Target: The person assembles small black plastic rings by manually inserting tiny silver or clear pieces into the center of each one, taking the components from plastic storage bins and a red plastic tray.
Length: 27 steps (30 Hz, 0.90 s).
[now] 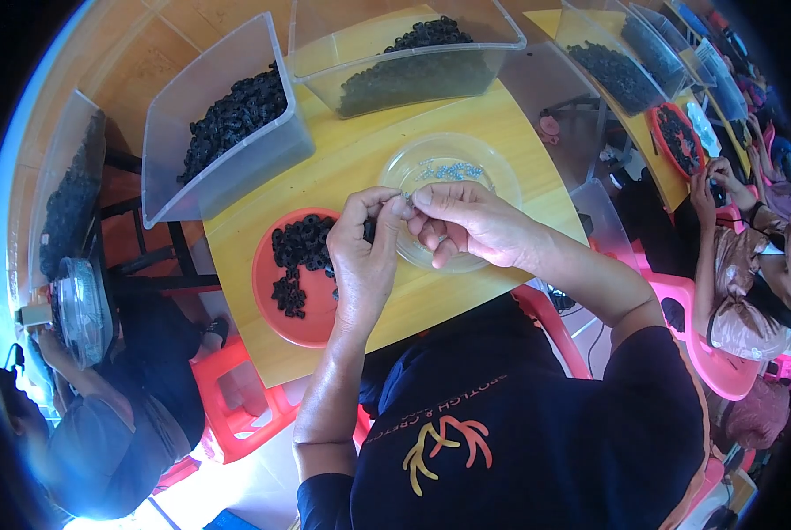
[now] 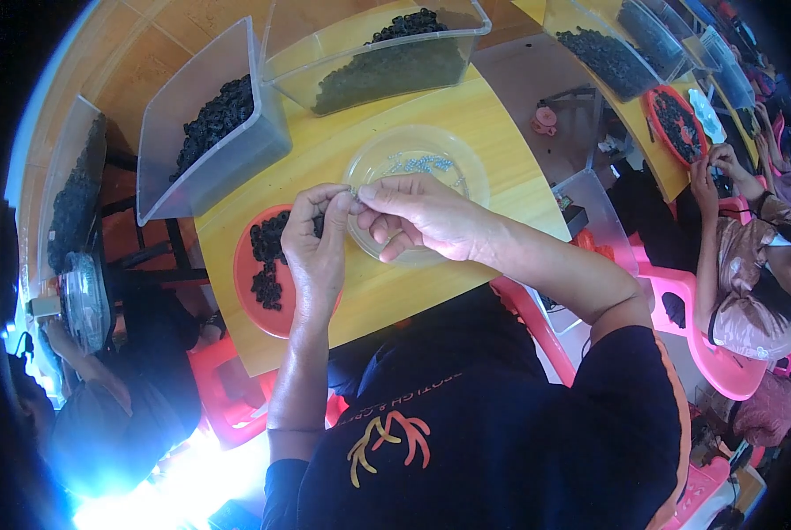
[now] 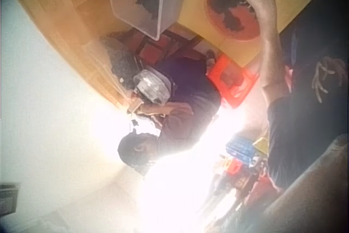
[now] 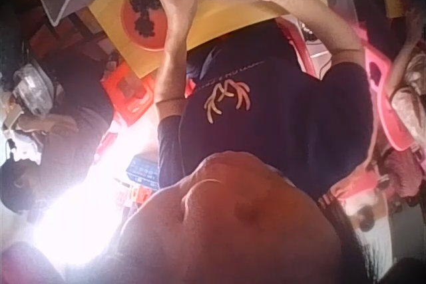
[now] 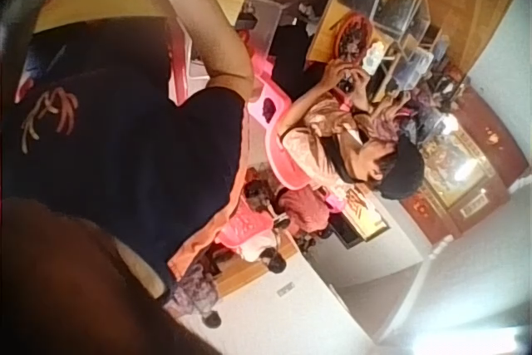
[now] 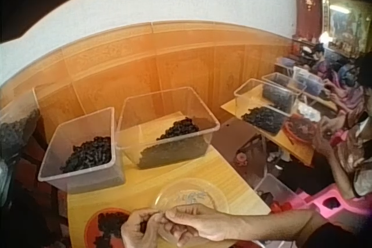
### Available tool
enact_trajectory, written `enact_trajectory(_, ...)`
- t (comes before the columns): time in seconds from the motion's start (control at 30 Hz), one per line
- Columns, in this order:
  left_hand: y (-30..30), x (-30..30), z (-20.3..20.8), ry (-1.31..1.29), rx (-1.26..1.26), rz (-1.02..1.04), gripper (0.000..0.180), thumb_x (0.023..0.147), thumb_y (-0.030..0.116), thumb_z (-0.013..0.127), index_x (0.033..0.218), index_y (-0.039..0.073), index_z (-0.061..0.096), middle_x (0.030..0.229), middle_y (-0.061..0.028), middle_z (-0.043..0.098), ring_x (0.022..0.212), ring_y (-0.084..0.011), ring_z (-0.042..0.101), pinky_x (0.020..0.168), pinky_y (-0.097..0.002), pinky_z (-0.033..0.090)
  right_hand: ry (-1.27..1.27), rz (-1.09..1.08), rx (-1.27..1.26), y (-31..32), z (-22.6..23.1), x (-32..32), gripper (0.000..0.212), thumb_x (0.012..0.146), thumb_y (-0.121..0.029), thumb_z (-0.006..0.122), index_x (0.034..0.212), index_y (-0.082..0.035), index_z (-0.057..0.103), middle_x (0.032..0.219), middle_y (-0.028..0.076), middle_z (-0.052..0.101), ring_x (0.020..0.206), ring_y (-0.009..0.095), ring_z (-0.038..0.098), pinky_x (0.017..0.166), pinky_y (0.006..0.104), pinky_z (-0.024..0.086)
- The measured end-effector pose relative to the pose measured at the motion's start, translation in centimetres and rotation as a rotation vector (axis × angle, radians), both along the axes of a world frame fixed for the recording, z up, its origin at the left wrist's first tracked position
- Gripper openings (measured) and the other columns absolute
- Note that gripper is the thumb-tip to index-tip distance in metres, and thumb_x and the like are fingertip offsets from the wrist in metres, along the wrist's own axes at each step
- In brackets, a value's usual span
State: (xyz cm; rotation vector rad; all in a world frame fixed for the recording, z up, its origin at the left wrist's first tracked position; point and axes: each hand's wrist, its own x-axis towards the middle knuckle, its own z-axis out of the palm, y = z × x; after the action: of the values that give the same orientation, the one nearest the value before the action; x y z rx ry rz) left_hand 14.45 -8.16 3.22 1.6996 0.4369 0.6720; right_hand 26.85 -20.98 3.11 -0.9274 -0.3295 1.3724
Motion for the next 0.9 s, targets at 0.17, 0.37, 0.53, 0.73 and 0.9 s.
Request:
enact_trajectory(0.17,0.1,-0.1,-0.2,-0.025,0.21,0.003,0.012,0.092,0.003,0.066,0.102,-0.002,0.064,0.084,-0.0084,0.066,0.073,-0.0108,0.06,0.069,-0.025,0.05,-0.108,-0.004,0.017,-0.1,0.1,-0.1,0.023,0.097,-0.028,0.064,0.099,-0.005,0.064,0.086,0.001,0.062,0.073,0.006,0.061,0.063,0.0253,0.059)
enact_trajectory(0.37,-0.1,-0.4,-0.3,0.028,0.21,0.023,0.014,0.092,0.006,0.066,0.104,-0.002,0.067,0.084,-0.0099,0.066,0.071,-0.0119,0.06,0.068,-0.0253,0.049,-0.483,-0.116,-0.074,-0.1,0.9,-0.5,0.014,0.094,-0.017,0.068,0.096,-0.003,0.064,0.084,0.001,0.061,0.069,0.006,0.06,0.062,0.0208,0.053)
enact_trajectory(0.53,-0.5,-0.5,0.5,0.172,0.142,-0.04,0.024,0.094,0.01,0.065,0.115,-0.002,0.067,0.084,-0.0104,0.069,0.075,-0.0101,0.061,0.069,-0.0262,0.05,-1.025,-0.258,-0.017,0.0,0.3,-0.7,0.013,0.089,-0.007,0.072,0.09,-0.001,0.061,0.084,0.003,0.062,0.07,0.007,0.061,0.06,0.024,0.05)
enact_trajectory(0.73,-0.4,-0.1,0.1,0.122,0.143,-0.047,0.024,0.096,0.01,0.063,0.116,-0.001,0.067,0.082,-0.0097,0.069,0.079,-0.0076,0.061,0.073,-0.0247,0.05,-1.538,-0.369,0.118,0.1,-0.1,-0.4,0.012,0.088,-0.004,0.072,0.088,0.0,0.06,0.081,0.005,0.061,0.069,0.009,0.061,0.059,0.0253,0.049)
enact_trajectory(0.9,-0.4,-0.3,0.3,0.153,0.067,-0.076,0.024,0.097,0.011,0.061,0.117,0.0,0.066,0.083,-0.0067,0.068,0.078,-0.006,0.059,0.073,-0.0241,0.05,-0.897,-0.202,-0.023,-0.1,0.2,-0.3,0.014,0.091,-0.011,0.07,0.091,0.0,0.061,0.082,0.004,0.063,0.069,0.01,0.062,0.06,0.0254,0.05)
